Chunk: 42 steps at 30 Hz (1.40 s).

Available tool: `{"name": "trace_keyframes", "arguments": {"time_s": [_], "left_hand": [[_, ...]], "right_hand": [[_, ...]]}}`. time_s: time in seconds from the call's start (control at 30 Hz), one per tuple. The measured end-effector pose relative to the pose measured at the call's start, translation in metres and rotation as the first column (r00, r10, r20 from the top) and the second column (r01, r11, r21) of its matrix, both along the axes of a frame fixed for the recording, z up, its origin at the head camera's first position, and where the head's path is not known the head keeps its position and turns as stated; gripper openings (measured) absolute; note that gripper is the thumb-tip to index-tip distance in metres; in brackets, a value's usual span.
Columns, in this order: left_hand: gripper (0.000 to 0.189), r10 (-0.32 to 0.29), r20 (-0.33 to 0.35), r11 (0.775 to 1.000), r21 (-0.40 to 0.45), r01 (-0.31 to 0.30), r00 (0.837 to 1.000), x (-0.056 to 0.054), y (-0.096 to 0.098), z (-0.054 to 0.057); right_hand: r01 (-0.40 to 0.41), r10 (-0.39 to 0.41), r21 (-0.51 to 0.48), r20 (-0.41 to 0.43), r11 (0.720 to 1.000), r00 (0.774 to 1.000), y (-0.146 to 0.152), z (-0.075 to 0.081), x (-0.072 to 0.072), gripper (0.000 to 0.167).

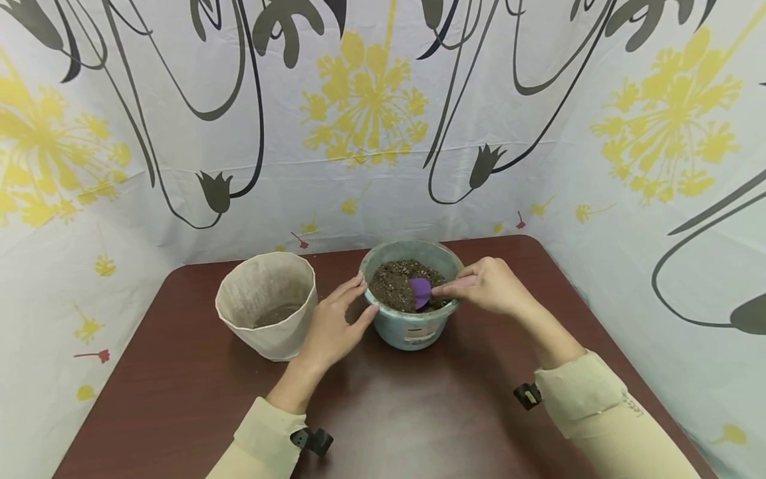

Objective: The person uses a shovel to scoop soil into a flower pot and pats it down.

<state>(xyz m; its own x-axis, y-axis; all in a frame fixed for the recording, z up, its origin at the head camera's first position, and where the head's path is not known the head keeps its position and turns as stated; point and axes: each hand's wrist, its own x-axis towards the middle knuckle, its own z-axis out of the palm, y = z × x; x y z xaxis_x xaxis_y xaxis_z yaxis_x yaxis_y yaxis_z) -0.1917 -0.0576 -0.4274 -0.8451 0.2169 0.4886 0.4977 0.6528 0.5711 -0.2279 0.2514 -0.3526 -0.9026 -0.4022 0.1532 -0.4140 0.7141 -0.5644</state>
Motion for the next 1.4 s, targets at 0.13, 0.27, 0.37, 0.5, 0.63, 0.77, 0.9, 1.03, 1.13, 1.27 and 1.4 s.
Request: {"name": "trace_keyframes", "arguments": {"time_s": [0.13,0.27,0.37,0.5,0.63,0.77,0.9,1.03,1.13,1.27,1.4], "left_hand": [[0.055,-0.003,0.002,1.000,0.004,0.003,1.000,0.000,0.001,0.000],[0.055,-0.007,0.014,1.000,-0.003,0.007,1.000,-0.001,0.001,0.000],[0.055,-0.006,0.027,1.000,0.000,0.006,1.000,-0.001,0.001,0.000],[0.053,0.014,0.027,0.999,0.029,-0.015,1.000,0.000,0.002,0.000],[0.054,0.046,-0.003,0.998,0.041,-0.046,0.999,-0.001,0.004,0.000],[0.059,0.076,-0.002,0.997,0.007,-0.076,0.997,-0.002,0.005,-0.001],[0.060,0.080,0.034,0.997,-0.011,-0.079,0.996,-0.001,0.007,0.001],[0.060,0.074,0.066,0.997,-0.026,-0.072,0.995,0.000,0.006,0.003],[0.060,0.077,0.068,0.997,-0.037,-0.075,0.995,0.000,0.006,0.003],[0.061,0.082,0.043,0.995,-0.063,-0.079,0.996,0.001,0.005,0.003],[0.060,0.076,0.011,0.991,-0.114,-0.074,0.997,0.001,0.003,0.004]], "right_hand": [[0.042,-0.041,-0.010,0.044,0.999,0.998,0.001,0.000,-0.001,0.012],[0.139,-0.135,-0.030,0.098,0.990,0.986,0.005,0.001,-0.001,0.018],[0.151,-0.141,-0.080,0.123,0.985,0.982,0.011,-0.002,-0.001,0.015],[0.109,-0.090,-0.154,0.124,0.982,0.988,0.017,-0.008,0.000,0.017],[0.143,-0.120,-0.189,0.127,0.971,0.985,0.019,-0.012,0.002,0.022],[0.180,-0.158,-0.200,0.121,0.963,0.980,0.020,-0.012,0.004,0.022],[0.191,-0.165,-0.205,0.137,0.960,0.977,0.023,-0.014,0.005,0.023],[0.177,-0.146,-0.224,0.147,0.958,0.978,0.025,-0.017,0.005,0.024],[0.162,-0.128,-0.256,0.145,0.953,0.981,0.026,-0.019,0.004,0.023],[0.156,-0.123,-0.274,0.134,0.949,0.983,0.027,-0.018,0.003,0.022],[0.160,-0.131,-0.270,0.124,0.950,0.984,0.026,-0.014,0.003,0.023]]}}
